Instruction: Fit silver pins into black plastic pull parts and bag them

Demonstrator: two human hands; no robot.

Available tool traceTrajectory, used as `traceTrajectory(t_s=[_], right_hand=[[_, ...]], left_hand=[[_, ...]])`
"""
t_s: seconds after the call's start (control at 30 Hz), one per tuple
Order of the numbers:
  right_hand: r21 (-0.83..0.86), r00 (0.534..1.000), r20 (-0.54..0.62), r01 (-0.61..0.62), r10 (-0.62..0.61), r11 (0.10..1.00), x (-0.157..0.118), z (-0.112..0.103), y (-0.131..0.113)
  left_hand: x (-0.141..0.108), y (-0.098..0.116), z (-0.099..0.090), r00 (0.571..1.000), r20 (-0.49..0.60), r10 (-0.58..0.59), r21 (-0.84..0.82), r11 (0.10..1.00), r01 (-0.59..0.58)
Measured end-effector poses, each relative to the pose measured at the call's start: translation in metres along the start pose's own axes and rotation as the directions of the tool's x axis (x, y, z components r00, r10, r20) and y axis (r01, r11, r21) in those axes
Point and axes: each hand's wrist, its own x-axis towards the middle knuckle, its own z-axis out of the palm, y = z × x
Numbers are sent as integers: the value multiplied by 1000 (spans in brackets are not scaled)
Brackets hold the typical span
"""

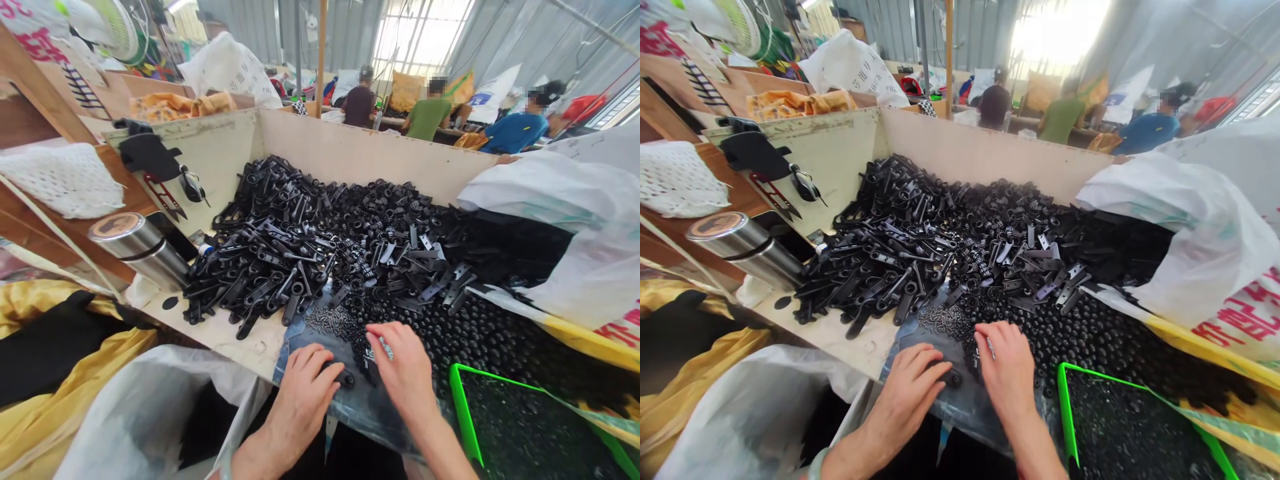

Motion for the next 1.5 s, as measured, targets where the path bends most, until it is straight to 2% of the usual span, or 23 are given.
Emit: traceTrajectory(t_s=[0.13, 0.23, 0.37, 0.47, 0.53, 0.6, 0.73, 0.83, 1.0, 1.1, 1.2, 1.3, 1.37, 1.43, 1.5], right_hand=[[-44, 999, 10, -47, 47, 998, 30, 5, 12], [-33, 997, 0, -75, 75, 997, 34, 9, 10], [85, 995, 32, -92, 90, 992, 7, -5, -5], [232, 991, 129, -48, 18, 972, -25, -13, -17], [292, 987, 158, -14, -34, 956, -42, -12, -23], [300, 988, 140, 16, -60, 954, -51, -7, -27], [229, 992, 62, 97, -114, 969, -51, -1, -30], [168, 985, 51, 156, -166, 973, -47, -3, -32], [132, 984, 62, 157, -166, 979, -43, -3, -35], [172, 991, 73, 97, -111, 980, -46, -1, -35], [295, 988, 154, -71, 26, 953, -50, -2, -32], [387, 946, 209, -312, 247, 868, -51, -9, -19], [388, 906, 200, -422, 372, 819, -51, -15, -7], [356, 886, 205, -464, 417, 811, -49, -19, 5], [306, 902, 211, -427, 377, 851, -46, -20, 12]], left_hand=[[8, 1, 5, 1000, 10, 22, 48, 999, -23], [6, 0, 4, 1000, -13, 10, 33, 999, -9], [-1, 2, 5, 998, -58, -13, -25, 1000, 12], [-3, 5, 9, 996, -84, -36, -43, 999, 33], [-3, 6, 12, 996, -81, -41, -27, 999, 39], [-1, 7, 14, 997, -71, -40, -19, 999, 39], [-1, 5, 16, 997, -58, -53, -32, 998, 51], [-2, 4, 17, 995, -70, -66, -30, 997, 65], [-3, 1, 21, 995, -85, -60, -20, 998, 58], [-4, 2, 20, 993, -101, -56, -41, 998, 52], [-6, 4, 16, 993, -108, -40, -64, 997, 33], [-7, 7, 14, 993, -117, -10, -78, 997, 1], [-6, 9, 15, 990, -139, 11, -79, 997, -22], [-4, 10, 17, 986, -168, 25, -68, 997, -37], [-2, 9, 19, 982, -190, 21, -57, 998, -33]])
